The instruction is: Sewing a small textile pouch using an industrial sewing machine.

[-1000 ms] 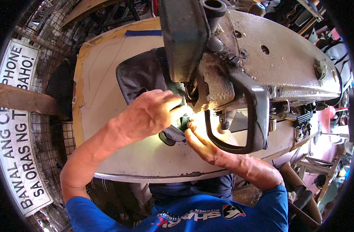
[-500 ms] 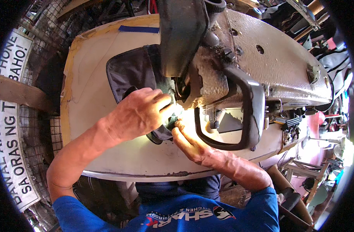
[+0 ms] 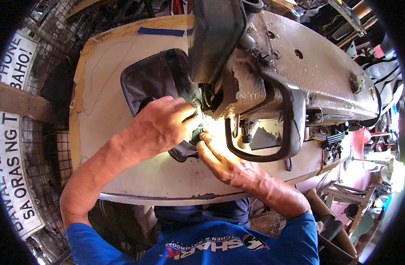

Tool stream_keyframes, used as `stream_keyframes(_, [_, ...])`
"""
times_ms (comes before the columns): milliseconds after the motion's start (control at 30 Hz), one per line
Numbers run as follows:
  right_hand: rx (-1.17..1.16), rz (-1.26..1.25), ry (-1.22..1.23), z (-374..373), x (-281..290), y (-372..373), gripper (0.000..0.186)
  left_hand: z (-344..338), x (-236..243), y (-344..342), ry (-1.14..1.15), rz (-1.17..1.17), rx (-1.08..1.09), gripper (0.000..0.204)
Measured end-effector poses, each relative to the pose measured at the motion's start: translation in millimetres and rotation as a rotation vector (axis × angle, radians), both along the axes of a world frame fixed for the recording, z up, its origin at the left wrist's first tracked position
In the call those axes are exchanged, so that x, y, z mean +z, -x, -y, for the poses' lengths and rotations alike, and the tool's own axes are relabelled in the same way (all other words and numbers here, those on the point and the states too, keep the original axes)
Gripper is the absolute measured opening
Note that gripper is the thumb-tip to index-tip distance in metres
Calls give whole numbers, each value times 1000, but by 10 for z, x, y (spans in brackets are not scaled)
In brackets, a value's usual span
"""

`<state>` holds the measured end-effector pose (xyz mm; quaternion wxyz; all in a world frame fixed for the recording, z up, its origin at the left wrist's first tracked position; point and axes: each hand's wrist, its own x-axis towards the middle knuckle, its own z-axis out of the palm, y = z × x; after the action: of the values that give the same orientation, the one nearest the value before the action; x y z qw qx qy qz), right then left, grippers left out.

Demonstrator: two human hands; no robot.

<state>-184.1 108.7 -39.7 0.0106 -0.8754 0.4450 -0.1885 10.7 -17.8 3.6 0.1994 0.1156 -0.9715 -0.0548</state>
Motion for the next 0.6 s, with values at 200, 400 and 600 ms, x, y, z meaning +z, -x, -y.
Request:
stream_keyframes(200, [25, -17, 6, 21, 46, -28, 27, 5, -71, 7, -15, 4, -32, 20])
stream_keyframes(400, [21, 38, -1, 16, -56, -25, 42, 1, -141, 22, -42, -86, 13, 21])
stream_keyframes(600, [27, -4, 44, 13, -38, -21, 42, -17, -170, 12, -31, -102, 42, 22])
